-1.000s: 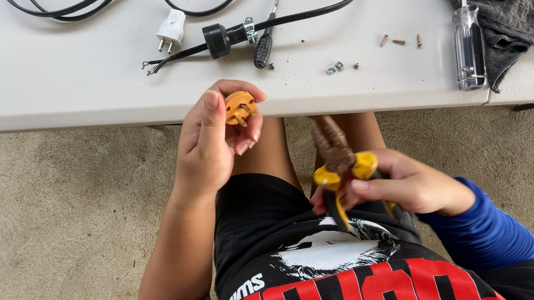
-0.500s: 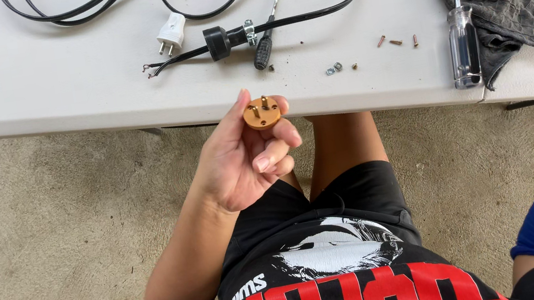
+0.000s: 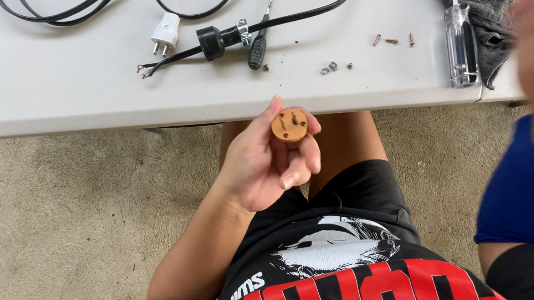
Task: The person disassembles a brown electrical plug using a screwdriver and pliers, removes internal components, and strips the end of the black power cord. The person handles screws, a metal strain relief, and the plug body, then sets the tools aside.
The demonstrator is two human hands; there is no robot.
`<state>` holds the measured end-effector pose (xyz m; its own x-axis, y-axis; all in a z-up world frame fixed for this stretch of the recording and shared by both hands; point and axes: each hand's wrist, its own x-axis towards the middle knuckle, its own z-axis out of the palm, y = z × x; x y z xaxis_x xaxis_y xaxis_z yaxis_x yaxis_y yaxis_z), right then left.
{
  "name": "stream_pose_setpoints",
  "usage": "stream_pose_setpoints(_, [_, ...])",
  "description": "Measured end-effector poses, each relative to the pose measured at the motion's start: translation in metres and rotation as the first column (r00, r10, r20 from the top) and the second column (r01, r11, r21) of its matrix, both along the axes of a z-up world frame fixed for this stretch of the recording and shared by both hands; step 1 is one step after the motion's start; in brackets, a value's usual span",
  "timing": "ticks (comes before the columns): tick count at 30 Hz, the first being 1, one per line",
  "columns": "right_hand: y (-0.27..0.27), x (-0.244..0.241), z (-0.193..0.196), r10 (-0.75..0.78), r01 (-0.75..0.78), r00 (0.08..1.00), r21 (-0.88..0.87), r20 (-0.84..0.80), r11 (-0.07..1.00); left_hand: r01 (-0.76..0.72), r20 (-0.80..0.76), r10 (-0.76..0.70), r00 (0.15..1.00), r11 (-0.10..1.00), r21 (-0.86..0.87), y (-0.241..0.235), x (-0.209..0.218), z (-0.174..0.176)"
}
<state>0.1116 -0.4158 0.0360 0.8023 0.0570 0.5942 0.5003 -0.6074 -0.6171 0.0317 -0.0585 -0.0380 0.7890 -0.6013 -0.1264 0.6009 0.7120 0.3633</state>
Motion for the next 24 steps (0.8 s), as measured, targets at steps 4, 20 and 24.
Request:
stream_pose_setpoints(4, [0.093, -0.05, 0.005, 0.496, -0.51, 0.845, -0.024, -0.198, 0.86, -0.099, 0.216, 0.053, 0.975, 0.973, 0.208, -0.015, -0.002, -0.002])
stream_pose_setpoints(20, [0.132, -0.058, -0.039, 0.632, -0.604, 0.766, 0.206, -0.115, 0.77, -0.857, 0.929, 0.031, 0.368, 0.398, 0.326, -0.02, -0.024, 0.03])
stream_pose_setpoints(24, [0.136, -0.059, -0.038, 0.63, -0.566, 0.745, 0.292, -0.22, 0.771, -0.846, 0.909, 0.026, 0.416, 0.379, 0.376, -0.016, -0.024, 0.028])
